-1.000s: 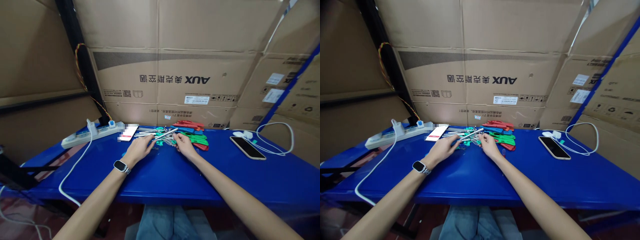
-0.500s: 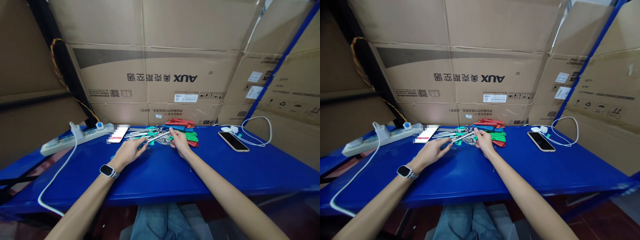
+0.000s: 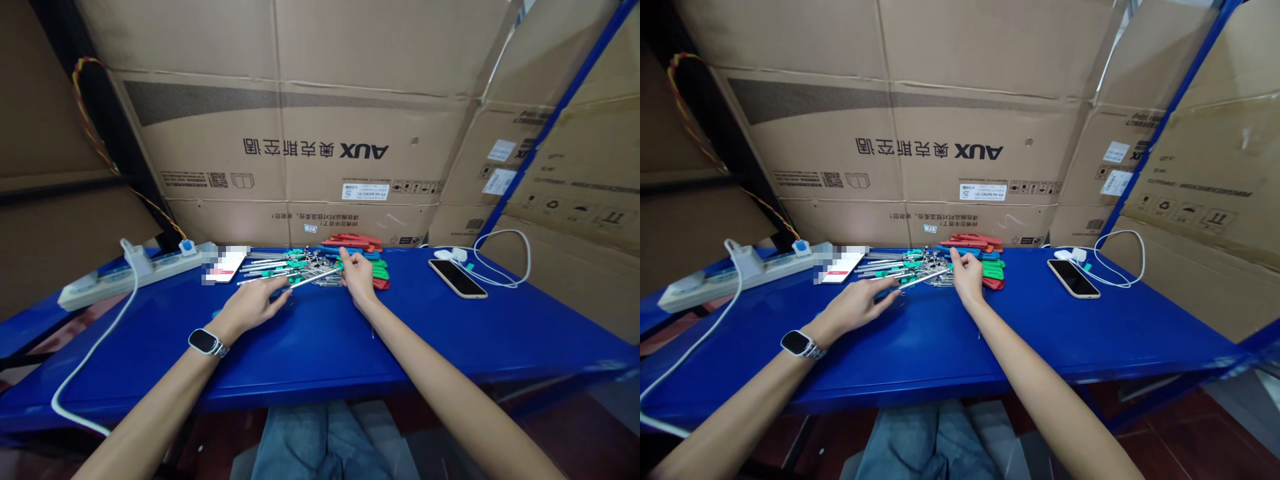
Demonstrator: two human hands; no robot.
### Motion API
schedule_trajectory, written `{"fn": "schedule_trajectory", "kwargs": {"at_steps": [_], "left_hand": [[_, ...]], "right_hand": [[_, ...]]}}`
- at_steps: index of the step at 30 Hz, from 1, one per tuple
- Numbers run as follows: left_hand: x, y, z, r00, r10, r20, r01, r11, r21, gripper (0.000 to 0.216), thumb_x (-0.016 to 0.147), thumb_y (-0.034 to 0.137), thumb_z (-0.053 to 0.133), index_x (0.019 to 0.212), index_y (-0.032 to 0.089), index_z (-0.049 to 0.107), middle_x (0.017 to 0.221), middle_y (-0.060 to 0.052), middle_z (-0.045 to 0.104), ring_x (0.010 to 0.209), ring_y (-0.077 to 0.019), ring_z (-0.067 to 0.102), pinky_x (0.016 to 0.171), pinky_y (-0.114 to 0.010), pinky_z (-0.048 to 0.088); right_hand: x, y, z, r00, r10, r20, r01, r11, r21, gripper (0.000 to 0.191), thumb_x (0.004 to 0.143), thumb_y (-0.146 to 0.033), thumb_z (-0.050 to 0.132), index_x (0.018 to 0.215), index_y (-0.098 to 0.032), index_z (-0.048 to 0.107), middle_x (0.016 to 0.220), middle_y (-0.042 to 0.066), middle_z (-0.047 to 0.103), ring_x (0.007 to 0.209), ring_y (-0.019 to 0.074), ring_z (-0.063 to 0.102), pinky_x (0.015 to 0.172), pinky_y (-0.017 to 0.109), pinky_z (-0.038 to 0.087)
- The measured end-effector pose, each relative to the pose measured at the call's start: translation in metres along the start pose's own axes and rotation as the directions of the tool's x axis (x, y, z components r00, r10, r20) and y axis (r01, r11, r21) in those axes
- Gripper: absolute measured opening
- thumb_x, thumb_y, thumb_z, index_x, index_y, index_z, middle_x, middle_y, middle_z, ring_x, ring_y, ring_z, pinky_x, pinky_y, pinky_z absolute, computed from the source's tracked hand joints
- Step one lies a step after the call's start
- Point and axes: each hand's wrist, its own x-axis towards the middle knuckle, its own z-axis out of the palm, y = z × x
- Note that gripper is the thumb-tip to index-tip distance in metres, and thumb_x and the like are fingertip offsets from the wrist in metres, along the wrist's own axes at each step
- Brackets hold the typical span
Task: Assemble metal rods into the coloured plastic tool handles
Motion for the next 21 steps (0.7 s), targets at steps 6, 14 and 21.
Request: {"fn": "schedule_trajectory", "kwargs": {"at_steps": [6,14,21], "left_hand": [[0.001,0.003,0.001,1.000,-0.005,0.006,0.005,1.000,-0.011,0.032,0.097,0.042,0.043,0.105,0.023,0.066,0.092,-0.008,0.073,0.076,-0.0247,0.067,0.066,-0.031,0.044],[0.001,0.006,0.003,0.999,-0.011,0.050,0.013,1.000,-0.027,0.033,0.098,0.043,0.040,0.103,0.022,0.065,0.083,-0.007,0.071,0.073,-0.0238,0.065,0.066,-0.031,0.042],[0.002,0.009,0.007,0.999,-0.020,0.050,0.021,0.999,-0.031,0.031,0.098,0.043,0.041,0.101,0.022,0.065,0.083,-0.007,0.070,0.073,-0.0233,0.064,0.065,-0.030,0.042]], "right_hand": [[-0.005,0.004,0.005,0.986,-0.141,0.094,0.156,0.972,-0.176,0.053,0.079,-0.065,0.059,0.056,-0.024,0.035,0.048,-0.006,0.036,0.047,0.0101,0.034,0.047,0.024,0.027],[-0.012,0.007,0.012,0.985,-0.171,0.017,0.172,0.972,-0.160,0.043,0.080,-0.049,0.059,0.055,-0.023,0.035,0.051,-0.006,0.036,0.051,0.0099,0.032,0.052,0.025,0.028],[-0.016,0.000,0.017,0.999,-0.021,0.027,0.026,0.987,-0.159,0.039,0.073,-0.039,0.064,0.051,-0.023,0.035,0.045,-0.007,0.039,0.049,0.0100,0.038,0.052,0.024,0.032]]}}
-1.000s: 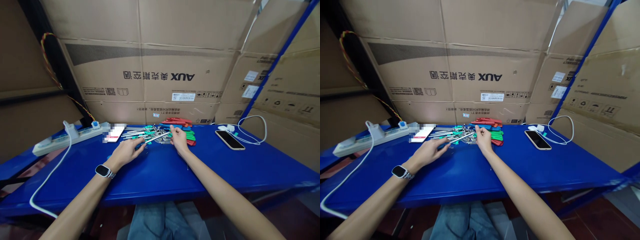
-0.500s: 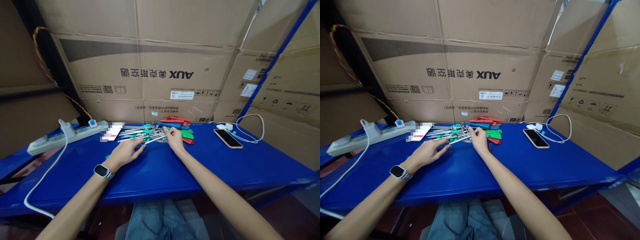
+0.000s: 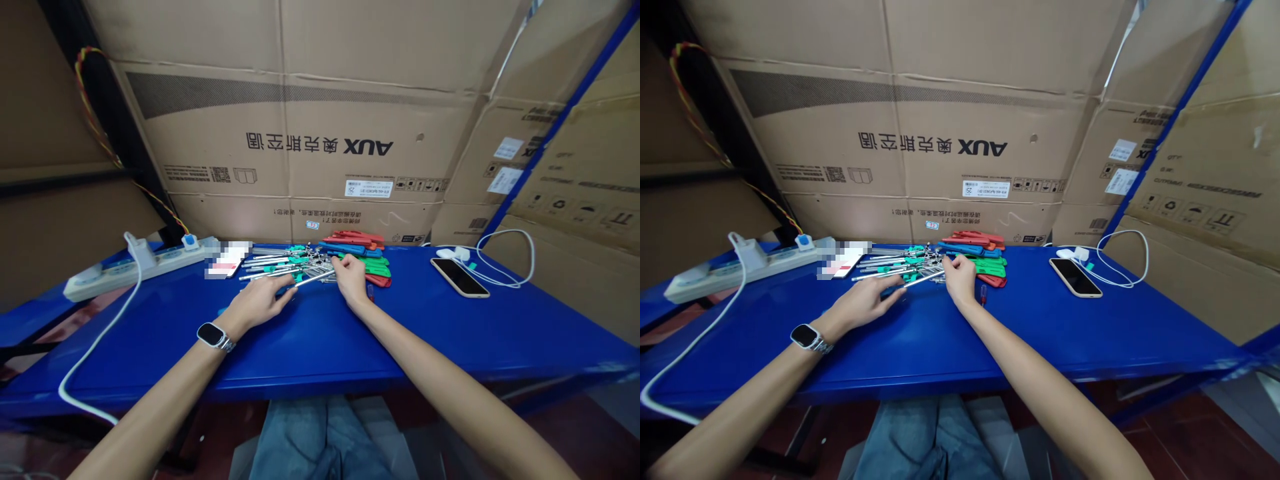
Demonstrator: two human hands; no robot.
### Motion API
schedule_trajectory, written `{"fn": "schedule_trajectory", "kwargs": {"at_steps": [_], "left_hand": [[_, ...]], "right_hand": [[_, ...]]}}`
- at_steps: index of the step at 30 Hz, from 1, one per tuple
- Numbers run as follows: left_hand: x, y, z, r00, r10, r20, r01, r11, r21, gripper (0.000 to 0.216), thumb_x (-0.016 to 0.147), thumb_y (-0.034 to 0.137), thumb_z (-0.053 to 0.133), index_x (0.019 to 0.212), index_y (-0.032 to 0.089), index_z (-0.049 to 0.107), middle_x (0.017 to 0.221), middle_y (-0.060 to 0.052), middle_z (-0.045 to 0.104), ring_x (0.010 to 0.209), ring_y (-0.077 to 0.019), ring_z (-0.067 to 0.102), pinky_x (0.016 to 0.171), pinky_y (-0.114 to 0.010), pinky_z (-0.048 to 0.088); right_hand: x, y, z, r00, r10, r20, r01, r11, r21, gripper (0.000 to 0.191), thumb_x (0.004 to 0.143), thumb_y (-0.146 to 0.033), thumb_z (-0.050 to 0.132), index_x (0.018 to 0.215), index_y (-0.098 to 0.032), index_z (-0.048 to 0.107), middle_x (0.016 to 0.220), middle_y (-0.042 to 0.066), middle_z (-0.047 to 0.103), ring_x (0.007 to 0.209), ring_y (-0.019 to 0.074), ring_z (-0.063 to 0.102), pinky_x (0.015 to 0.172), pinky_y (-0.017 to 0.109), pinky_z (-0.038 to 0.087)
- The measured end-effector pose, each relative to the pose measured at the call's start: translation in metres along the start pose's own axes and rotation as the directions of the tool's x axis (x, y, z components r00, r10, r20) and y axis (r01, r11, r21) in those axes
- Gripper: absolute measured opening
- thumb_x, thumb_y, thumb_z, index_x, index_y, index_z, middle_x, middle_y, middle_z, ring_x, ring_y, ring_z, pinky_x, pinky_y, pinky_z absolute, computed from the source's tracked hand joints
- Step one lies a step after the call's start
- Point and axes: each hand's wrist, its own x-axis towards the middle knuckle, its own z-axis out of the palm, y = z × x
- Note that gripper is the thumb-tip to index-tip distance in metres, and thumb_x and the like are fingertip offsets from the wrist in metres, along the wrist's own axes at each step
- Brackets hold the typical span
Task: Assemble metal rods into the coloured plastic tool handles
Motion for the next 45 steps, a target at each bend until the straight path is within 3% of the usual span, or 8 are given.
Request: {"fn": "schedule_trajectory", "kwargs": {"at_steps": [4,9,13,19,28,34,38,45], "left_hand": [[0.003,0.003,0.001,1.000,-0.020,-0.007,0.021,0.998,0.062,0.032,0.100,0.043,0.039,0.105,0.022,0.064,0.086,-0.008,0.071,0.076,-0.0254,0.066,0.065,-0.031,0.042],[0.004,0.004,-0.002,0.995,-0.089,-0.045,0.090,0.996,0.017,0.032,0.100,0.044,0.039,0.106,0.021,0.061,0.082,-0.006,0.070,0.069,-0.0230,0.064,0.061,-0.029,0.041],[0.003,0.002,-0.002,0.990,-0.135,-0.040,0.131,0.988,-0.080,0.035,0.098,0.047,0.046,0.120,0.021,0.055,0.092,-0.007,0.071,0.080,-0.0248,0.068,0.067,-0.030,0.044],[0.001,0.007,0.000,0.984,-0.173,-0.043,0.163,0.971,-0.177,0.067,0.088,0.038,0.064,0.146,0.025,0.032,0.094,-0.004,0.070,0.090,-0.0272,0.068,0.072,-0.031,0.046],[0.003,0.019,0.000,0.982,-0.143,-0.122,0.128,0.984,-0.125,0.060,0.088,0.029,0.061,0.143,0.025,0.037,0.084,0.000,0.067,0.074,-0.0224,0.067,0.060,-0.026,0.042],[-0.002,0.003,-0.009,0.985,-0.001,-0.170,-0.009,0.998,-0.058,0.032,0.088,0.036,0.061,0.117,0.021,0.058,0.100,-0.006,0.070,0.086,-0.0229,0.067,0.071,-0.029,0.047],[-0.002,-0.006,-0.015,0.991,-0.118,-0.057,0.125,0.979,0.160,0.026,0.094,0.043,0.054,0.093,0.019,0.064,0.082,-0.008,0.071,0.076,-0.0261,0.068,0.063,-0.030,0.044],[0.001,-0.002,-0.011,0.971,-0.233,0.055,0.211,0.943,0.255,0.026,0.096,0.036,0.051,0.108,0.017,0.066,0.090,-0.013,0.073,0.082,-0.0304,0.070,0.063,-0.032,0.045]], "right_hand": [[-0.004,-0.006,0.008,0.994,0.089,0.062,-0.091,0.996,0.027,0.039,0.070,-0.044,0.069,0.053,-0.023,0.040,0.039,-0.007,0.044,0.041,0.0107,0.043,0.046,0.023,0.033],[-0.006,-0.021,0.003,0.933,0.287,0.218,-0.349,0.870,0.348,0.046,0.063,-0.055,0.078,0.070,-0.022,0.047,0.049,-0.005,0.055,0.040,0.0091,0.045,0.036,0.019,0.025],[-0.016,-0.025,-0.002,0.897,0.233,0.376,-0.391,0.816,0.426,0.044,0.054,-0.047,0.086,0.073,-0.016,0.059,0.056,-0.004,0.056,0.049,0.0077,0.048,0.038,0.018,0.030],[-0.034,-0.019,0.014,0.799,0.084,0.596,-0.363,0.858,0.365,0.039,0.052,-0.036,0.089,0.079,-0.015,0.071,0.060,-0.004,0.061,0.050,0.0074,0.048,0.048,0.023,0.039],[-0.031,-0.019,0.011,0.854,0.014,0.520,-0.229,0.908,0.352,0.042,0.058,-0.049,0.085,0.076,-0.017,0.065,0.059,-0.003,0.062,0.052,0.0111,0.056,0.048,0.024,0.044],[-0.024,-0.023,0.001,0.887,-0.069,0.457,-0.106,0.932,0.346,0.040,0.068,-0.053,0.078,0.077,-0.018,0.063,0.059,-0.002,0.062,0.050,0.0110,0.056,0.046,0.023,0.042],[-0.019,-0.026,-0.007,0.925,-0.053,0.376,-0.104,0.917,0.385,0.041,0.066,-0.053,0.079,0.075,-0.018,0.062,0.056,-0.002,0.061,0.048,0.0101,0.053,0.044,0.021,0.038],[-0.020,-0.024,-0.003,0.925,-0.076,0.373,-0.075,0.924,0.375,0.042,0.067,-0.055,0.078,0.076,-0.018,0.061,0.057,-0.002,0.059,0.048,0.0091,0.050,0.045,0.022,0.037]]}}
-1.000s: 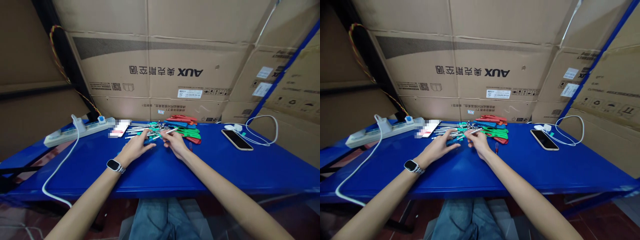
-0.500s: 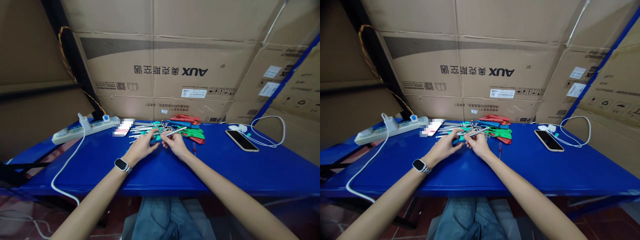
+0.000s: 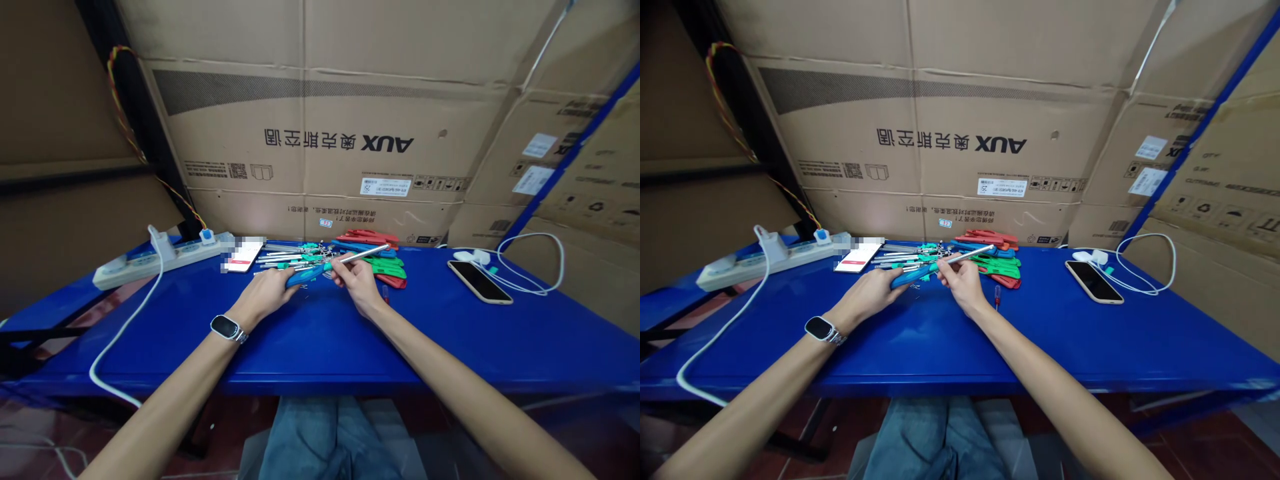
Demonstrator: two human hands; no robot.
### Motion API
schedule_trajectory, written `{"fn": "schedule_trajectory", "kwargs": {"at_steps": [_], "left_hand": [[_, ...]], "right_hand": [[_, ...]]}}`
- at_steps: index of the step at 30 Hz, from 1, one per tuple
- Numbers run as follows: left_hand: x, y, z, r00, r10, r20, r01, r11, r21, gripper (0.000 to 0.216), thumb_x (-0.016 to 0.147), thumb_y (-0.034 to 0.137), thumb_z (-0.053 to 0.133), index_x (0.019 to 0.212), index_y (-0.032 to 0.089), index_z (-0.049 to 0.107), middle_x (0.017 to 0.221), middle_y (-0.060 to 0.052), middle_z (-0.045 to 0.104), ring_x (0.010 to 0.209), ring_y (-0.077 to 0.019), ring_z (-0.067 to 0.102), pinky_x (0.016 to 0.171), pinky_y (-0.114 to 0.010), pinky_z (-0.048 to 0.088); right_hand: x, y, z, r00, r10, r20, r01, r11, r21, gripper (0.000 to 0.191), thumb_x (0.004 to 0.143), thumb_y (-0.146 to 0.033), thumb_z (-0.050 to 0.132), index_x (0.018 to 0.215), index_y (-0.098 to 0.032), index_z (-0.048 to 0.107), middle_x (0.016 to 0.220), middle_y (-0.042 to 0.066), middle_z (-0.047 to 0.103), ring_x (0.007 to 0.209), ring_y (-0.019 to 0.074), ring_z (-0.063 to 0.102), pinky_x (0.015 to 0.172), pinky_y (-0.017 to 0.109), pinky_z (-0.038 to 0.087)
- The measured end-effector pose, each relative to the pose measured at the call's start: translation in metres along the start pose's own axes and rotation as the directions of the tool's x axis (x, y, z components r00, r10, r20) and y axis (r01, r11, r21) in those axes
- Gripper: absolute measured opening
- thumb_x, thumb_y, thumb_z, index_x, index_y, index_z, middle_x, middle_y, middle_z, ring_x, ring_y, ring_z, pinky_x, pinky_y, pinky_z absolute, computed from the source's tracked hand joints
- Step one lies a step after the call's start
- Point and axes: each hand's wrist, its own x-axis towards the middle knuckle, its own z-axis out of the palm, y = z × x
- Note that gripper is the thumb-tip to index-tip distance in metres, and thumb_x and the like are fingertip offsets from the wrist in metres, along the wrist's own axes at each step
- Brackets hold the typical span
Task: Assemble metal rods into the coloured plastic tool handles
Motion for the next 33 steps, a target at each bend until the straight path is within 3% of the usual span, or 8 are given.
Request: {"fn": "schedule_trajectory", "kwargs": {"at_steps": [6,11,17,24,27,30,33], "left_hand": [[-0.002,0.004,0.003,1.000,0.007,-0.025,-0.008,0.998,-0.068,0.025,0.095,0.034,0.052,0.105,0.017,0.067,0.091,-0.012,0.074,0.082,-0.0282,0.071,0.064,-0.031,0.046],[-0.004,0.009,0.009,0.995,0.007,-0.096,-0.030,0.972,-0.233,0.023,0.095,0.035,0.052,0.098,0.020,0.068,0.088,-0.010,0.074,0.078,-0.0267,0.070,0.063,-0.031,0.045],[-0.002,0.017,0.012,0.994,-0.011,-0.107,-0.026,0.940,-0.341,0.025,0.095,0.038,0.049,0.090,0.019,0.065,0.079,-0.007,0.071,0.070,-0.0235,0.066,0.059,-0.029,0.040],[0.000,0.016,0.013,0.991,-0.014,-0.129,-0.043,0.902,-0.430,0.012,0.087,0.028,0.054,0.078,0.021,0.055,0.069,-0.002,0.063,0.063,-0.0199,0.059,0.056,-0.028,0.035],[-0.002,0.018,0.015,0.983,0.060,-0.173,-0.139,0.859,-0.492,0.004,0.083,0.025,0.053,0.083,0.021,0.053,0.073,-0.002,0.063,0.064,-0.0193,0.058,0.059,-0.029,0.039],[-0.005,0.019,0.013,0.977,0.141,-0.157,-0.202,0.836,-0.509,0.021,0.078,0.022,0.053,0.099,0.019,0.055,0.084,-0.004,0.065,0.071,-0.0210,0.060,0.064,-0.031,0.043],[-0.007,0.016,0.008,0.971,0.149,-0.189,-0.228,0.818,-0.528,0.029,0.079,0.025,0.051,0.107,0.018,0.056,0.094,-0.007,0.066,0.082,-0.0237,0.061,0.075,-0.034,0.046]], "right_hand": [[-0.001,-0.001,-0.001,0.999,-0.015,0.035,0.017,0.999,-0.050,0.042,0.068,-0.056,0.076,0.076,-0.020,0.058,0.058,-0.003,0.057,0.051,0.0101,0.050,0.048,0.024,0.040],[-0.002,-0.007,0.000,0.998,-0.044,0.055,0.047,0.997,-0.056,0.042,0.070,-0.058,0.075,0.076,-0.020,0.057,0.057,-0.003,0.058,0.049,0.0105,0.050,0.048,0.025,0.042],[-0.001,0.001,0.003,0.997,0.069,0.042,-0.069,0.997,-0.018,0.050,0.066,-0.063,0.075,0.081,-0.018,0.059,0.057,-0.003,0.060,0.048,0.0101,0.052,0.045,0.024,0.041],[-0.012,0.007,0.016,0.977,0.094,0.190,-0.089,0.995,-0.035,0.050,0.066,-0.060,0.077,0.088,-0.017,0.065,0.066,-0.001,0.061,0.054,0.0105,0.052,0.050,0.025,0.042],[-0.016,0.011,0.021,0.974,0.032,0.224,-0.012,0.996,-0.091,0.044,0.068,-0.056,0.077,0.089,-0.019,0.066,0.076,0.001,0.066,0.067,0.0144,0.059,0.061,0.027,0.047],[-0.016,0.014,0.023,0.975,-0.047,0.219,0.098,0.969,-0.227,0.032,0.078,-0.049,0.071,0.086,-0.019,0.065,0.083,0.003,0.069,0.079,0.0179,0.062,0.073,0.031,0.049],[-0.012,0.013,0.021,0.987,-0.083,0.139,0.123,0.943,-0.310,0.028,0.082,-0.046,0.068,0.084,-0.019,0.062,0.085,0.005,0.070,0.079,0.0192,0.064,0.075,0.033,0.050]]}}
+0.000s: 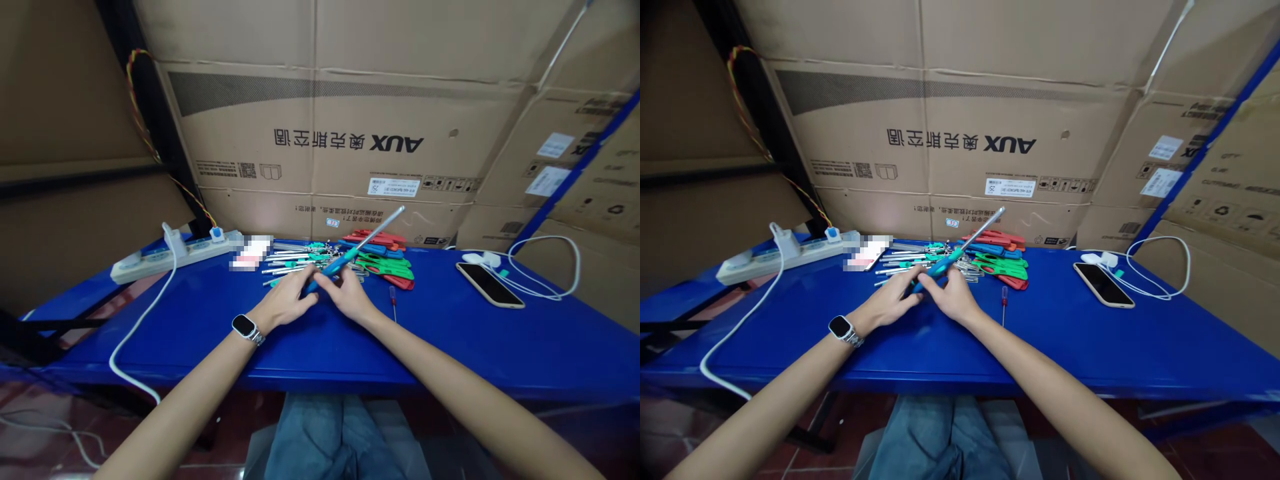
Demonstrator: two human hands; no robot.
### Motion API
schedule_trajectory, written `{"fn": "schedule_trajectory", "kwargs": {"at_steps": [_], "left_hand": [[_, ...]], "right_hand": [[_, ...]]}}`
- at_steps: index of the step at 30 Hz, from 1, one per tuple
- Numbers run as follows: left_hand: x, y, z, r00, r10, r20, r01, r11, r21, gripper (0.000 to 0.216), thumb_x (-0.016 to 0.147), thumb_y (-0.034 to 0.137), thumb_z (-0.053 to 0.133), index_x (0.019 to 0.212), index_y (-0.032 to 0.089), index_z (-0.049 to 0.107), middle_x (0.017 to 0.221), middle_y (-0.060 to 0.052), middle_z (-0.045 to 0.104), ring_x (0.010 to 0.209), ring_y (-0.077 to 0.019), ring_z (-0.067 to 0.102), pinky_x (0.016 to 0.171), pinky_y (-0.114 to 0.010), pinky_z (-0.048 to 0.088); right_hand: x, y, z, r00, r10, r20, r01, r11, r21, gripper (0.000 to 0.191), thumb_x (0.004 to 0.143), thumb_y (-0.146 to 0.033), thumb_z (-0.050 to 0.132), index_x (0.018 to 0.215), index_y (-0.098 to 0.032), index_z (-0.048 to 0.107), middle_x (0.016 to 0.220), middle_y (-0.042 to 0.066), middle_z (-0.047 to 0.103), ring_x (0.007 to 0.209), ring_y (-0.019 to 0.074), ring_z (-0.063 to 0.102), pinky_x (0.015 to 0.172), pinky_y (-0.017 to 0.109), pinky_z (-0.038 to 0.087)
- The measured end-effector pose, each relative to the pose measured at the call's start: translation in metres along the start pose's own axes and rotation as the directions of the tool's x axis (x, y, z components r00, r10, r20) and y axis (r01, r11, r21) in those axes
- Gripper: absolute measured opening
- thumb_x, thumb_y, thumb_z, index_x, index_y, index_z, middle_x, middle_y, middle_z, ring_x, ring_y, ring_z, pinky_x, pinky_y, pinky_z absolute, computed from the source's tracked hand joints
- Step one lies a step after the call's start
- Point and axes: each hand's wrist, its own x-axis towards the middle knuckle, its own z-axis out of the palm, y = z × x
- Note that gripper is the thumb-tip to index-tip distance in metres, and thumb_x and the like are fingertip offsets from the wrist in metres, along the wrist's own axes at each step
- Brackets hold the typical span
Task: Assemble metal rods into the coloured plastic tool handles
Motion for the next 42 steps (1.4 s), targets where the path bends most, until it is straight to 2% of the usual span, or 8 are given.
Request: {"fn": "schedule_trajectory", "kwargs": {"at_steps": [6,10,15,20,27,35,39,42], "left_hand": [[-0.001,-0.011,-0.015,0.917,-0.012,-0.399,-0.068,0.980,-0.186,0.035,0.098,0.039,0.031,0.091,0.018,0.059,0.078,-0.005,0.064,0.073,-0.0203,0.059,0.072,-0.034,0.046],[-0.005,-0.007,-0.018,0.798,0.225,-0.558,-0.193,0.974,0.118,0.032,0.096,0.032,0.034,0.073,0.020,0.053,0.064,-0.003,0.059,0.064,-0.0194,0.052,0.073,-0.038,0.041],[-0.006,0.006,-0.016,0.807,0.467,-0.361,-0.349,0.871,0.346,0.016,0.086,0.024,0.047,0.071,0.021,0.051,0.062,-0.002,0.056,0.065,-0.0192,0.048,0.070,-0.038,0.037],[-0.004,0.011,-0.010,0.907,0.371,-0.199,-0.309,0.908,0.284,0.020,0.087,0.024,0.044,0.069,0.021,0.051,0.066,-0.004,0.057,0.068,-0.0202,0.048,0.070,-0.038,0.039],[-0.001,0.006,-0.002,0.929,0.346,-0.131,-0.316,0.926,0.204,0.026,0.094,0.023,0.041,0.070,0.021,0.050,0.068,-0.004,0.057,0.069,-0.0196,0.048,0.069,-0.035,0.041],[0.022,0.020,0.016,0.956,0.291,0.032,-0.292,0.944,0.155,0.027,0.098,0.029,0.041,0.080,0.020,0.058,0.074,-0.004,0.060,0.074,-0.0191,0.054,0.069,-0.031,0.042],[0.054,0.041,0.040,0.943,0.231,0.239,-0.266,0.956,0.122,0.016,0.094,0.026,0.050,0.086,0.021,0.063,0.079,-0.003,0.066,0.076,-0.0191,0.060,0.066,-0.028,0.042],[0.077,0.052,0.060,0.924,0.210,0.319,-0.259,0.959,0.119,0.012,0.091,0.022,0.054,0.085,0.021,0.065,0.077,-0.003,0.068,0.072,-0.0190,0.062,0.063,-0.027,0.040]], "right_hand": [[-0.002,-0.002,-0.018,0.978,0.163,0.131,-0.168,0.986,0.025,0.038,0.084,-0.052,0.063,0.107,-0.023,0.050,0.058,-0.007,0.060,0.044,0.0166,0.059,0.046,0.028,0.046],[-0.008,-0.008,-0.024,0.968,0.070,0.240,0.006,0.953,-0.302,0.037,0.086,-0.053,0.063,0.109,-0.024,0.061,0.064,-0.004,0.062,0.050,0.0156,0.058,0.052,0.027,0.044],[-0.014,-0.021,-0.023,0.934,0.036,0.357,0.208,0.757,-0.620,0.038,0.090,-0.056,0.057,0.113,-0.028,0.068,0.088,0.003,0.072,0.080,0.0223,0.066,0.070,0.030,0.043],[-0.015,-0.016,-0.026,0.862,0.066,0.503,0.336,0.668,-0.663,0.044,0.087,-0.058,0.062,0.120,-0.028,0.065,0.099,0.005,0.066,0.085,0.0217,0.063,0.069,0.028,0.041],[-0.014,-0.010,-0.026,0.825,0.027,0.565,0.414,0.650,-0.637,0.043,0.088,-0.055,0.063,0.116,-0.023,0.066,0.098,0.007,0.056,0.091,0.0220,0.053,0.083,0.036,0.043],[-0.035,-0.021,-0.074,0.988,0.051,0.148,0.068,0.709,-0.701,0.026,0.095,-0.033,0.052,0.117,-0.022,0.060,0.087,0.002,0.061,0.078,0.0167,0.059,0.072,0.029,0.041],[-0.047,-0.021,-0.108,0.959,0.250,-0.134,-0.248,0.510,-0.824,0.022,0.090,-0.030,0.052,0.111,-0.025,0.058,0.074,0.000,0.064,0.071,0.0199,0.061,0.059,0.028,0.031],[-0.048,-0.018,-0.116,0.929,0.317,-0.189,-0.312,0.400,-0.862,0.027,0.088,-0.037,0.055,0.111,-0.024,0.054,0.087,0.006,0.069,0.079,0.0252,0.065,0.061,0.030,0.032]]}}
